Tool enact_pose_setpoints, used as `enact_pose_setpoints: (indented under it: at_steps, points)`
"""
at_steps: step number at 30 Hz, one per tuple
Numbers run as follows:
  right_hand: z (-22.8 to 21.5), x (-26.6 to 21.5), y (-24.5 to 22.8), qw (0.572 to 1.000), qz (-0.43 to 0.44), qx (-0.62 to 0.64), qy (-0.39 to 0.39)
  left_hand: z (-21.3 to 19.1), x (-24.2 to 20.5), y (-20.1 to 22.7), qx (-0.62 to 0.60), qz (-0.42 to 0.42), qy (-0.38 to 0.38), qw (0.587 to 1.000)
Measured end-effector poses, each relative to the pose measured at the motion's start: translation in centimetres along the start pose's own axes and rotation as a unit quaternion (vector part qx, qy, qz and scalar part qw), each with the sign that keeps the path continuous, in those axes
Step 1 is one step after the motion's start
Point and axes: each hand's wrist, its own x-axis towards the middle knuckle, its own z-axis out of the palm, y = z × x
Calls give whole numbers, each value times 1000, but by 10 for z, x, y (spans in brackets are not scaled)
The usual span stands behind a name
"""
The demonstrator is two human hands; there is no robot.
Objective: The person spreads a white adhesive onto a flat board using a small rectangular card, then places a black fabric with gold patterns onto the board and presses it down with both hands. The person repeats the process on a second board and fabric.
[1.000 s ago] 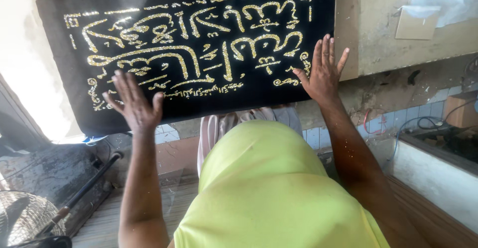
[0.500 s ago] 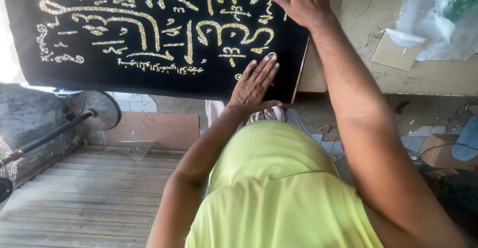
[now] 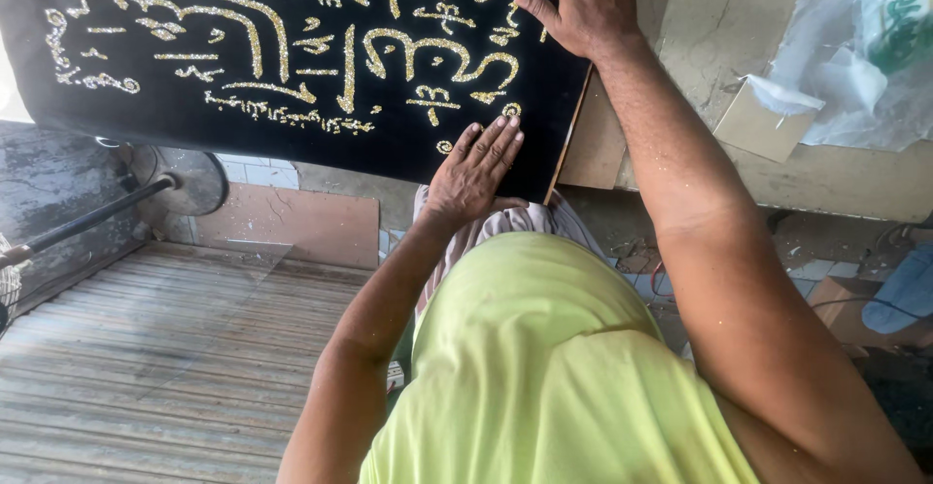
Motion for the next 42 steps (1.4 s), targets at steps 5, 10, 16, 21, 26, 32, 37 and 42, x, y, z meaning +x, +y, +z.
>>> enact_pose_setpoints:
  at_steps: [5, 10, 16, 21, 26, 32, 37, 42]
  points:
    - [-16, 5, -8, 994, -49, -41, 84, -3, 2, 1, -14, -9, -18, 1000]
    - [-27, 15, -30, 992, -18, -90, 90, -6, -7, -4, 6, -33, 19, 999]
    - [-31, 65, -83, 999, 1, 24, -23, -19, -57, -65, -11, -185, 22, 982]
    - [-15, 96, -107, 998, -53, 17, -19, -8, -90, -105, 33, -193, 10, 981]
    - [-13, 97, -107, 999, -30, 6, -34, 19, -93, -108, 35, -210, 69, 975]
    - [-34, 101, -126, 998, -2, -7, -58, 9, -93, -113, -1, -189, 51, 981]
    - [-36, 107, -143, 996, 38, -19, -80, -18, -113, -133, -110, -132, 59, 983]
    - [-17, 146, -181, 993, 73, -49, -81, -39, -137, -194, -58, -142, 89, 984]
